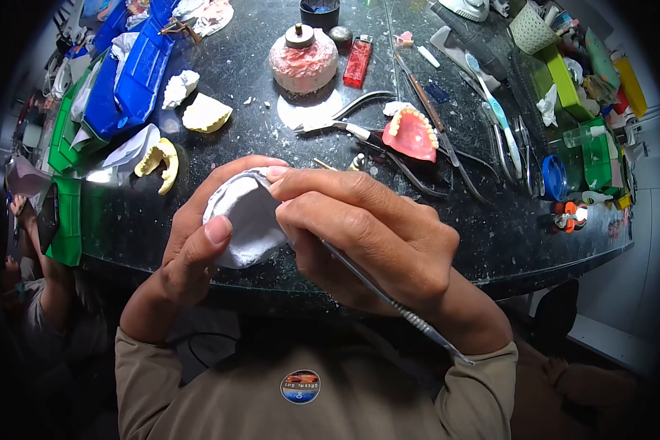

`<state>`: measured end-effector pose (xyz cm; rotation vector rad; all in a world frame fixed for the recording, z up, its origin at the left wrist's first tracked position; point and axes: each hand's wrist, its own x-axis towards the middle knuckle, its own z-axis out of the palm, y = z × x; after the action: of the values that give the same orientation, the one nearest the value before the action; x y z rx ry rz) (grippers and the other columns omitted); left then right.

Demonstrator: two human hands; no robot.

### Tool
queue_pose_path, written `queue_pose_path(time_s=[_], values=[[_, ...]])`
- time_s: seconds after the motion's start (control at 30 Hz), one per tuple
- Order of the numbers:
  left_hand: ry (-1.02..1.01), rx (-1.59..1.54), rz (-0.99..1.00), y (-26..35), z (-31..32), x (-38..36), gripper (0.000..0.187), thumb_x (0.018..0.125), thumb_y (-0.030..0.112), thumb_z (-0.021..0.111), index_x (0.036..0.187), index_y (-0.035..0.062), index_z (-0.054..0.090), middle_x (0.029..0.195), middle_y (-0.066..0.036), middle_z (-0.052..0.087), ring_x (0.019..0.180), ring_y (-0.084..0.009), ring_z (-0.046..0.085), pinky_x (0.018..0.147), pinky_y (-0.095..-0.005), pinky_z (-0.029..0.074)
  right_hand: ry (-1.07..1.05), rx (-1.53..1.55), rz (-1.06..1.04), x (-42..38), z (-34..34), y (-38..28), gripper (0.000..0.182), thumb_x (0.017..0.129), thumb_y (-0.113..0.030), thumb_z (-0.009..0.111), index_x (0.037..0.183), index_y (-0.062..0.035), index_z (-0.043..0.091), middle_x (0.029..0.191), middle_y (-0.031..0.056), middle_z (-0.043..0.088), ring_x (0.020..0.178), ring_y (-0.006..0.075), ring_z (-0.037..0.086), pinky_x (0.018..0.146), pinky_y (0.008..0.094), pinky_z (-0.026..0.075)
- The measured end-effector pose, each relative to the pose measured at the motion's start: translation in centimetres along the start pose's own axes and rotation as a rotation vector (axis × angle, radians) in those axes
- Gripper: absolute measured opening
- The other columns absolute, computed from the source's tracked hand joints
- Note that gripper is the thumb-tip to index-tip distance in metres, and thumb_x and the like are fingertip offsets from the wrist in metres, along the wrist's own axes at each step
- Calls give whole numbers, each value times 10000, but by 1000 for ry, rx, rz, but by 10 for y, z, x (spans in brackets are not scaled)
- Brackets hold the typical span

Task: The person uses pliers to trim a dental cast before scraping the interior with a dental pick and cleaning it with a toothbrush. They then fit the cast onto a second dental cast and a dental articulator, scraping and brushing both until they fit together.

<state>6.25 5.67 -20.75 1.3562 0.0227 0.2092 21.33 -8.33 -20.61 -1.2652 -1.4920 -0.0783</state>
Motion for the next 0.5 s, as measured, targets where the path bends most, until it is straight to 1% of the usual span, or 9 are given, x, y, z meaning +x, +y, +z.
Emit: queue_pose_path(time_s=[0.13, 0.23, 0.5], values=[[16, 11, 0, 1, 1, -1, 542, 972, 281, 435, 1389, -50, 336, 1306, -184, 497, 1216, -222, 490, 1038, -345, 364, -10, 39, 27, 0, -1, -2, 173, 783, 37, 708, 947, 26, 652, 926, 171, 682, 810, 239, 704, 678, 311, 592], [1, 22, -1, 0, -1, 0, 536, 971, 274, 436, 1385, -53, 340, 1297, -182, 505, 1209, -220, 496, 1034, -344, 369, -30, 5, 21, 0, -1, 0, 170, 785, 35, 706, 946, 25, 655, 929, 173, 681, 815, 241, 704, 680, 313, 595], [8, 13, 14, 1, 2, 1, 542, 968, 291, 435, 1376, -55, 349, 1261, -183, 535, 1180, -221, 521, 1010, -337, 388, 2, -12, -40, -1, 0, 1, 171, 782, 34, 704, 945, 37, 654, 923, 181, 679, 813, 244, 703, 670, 318, 600]])
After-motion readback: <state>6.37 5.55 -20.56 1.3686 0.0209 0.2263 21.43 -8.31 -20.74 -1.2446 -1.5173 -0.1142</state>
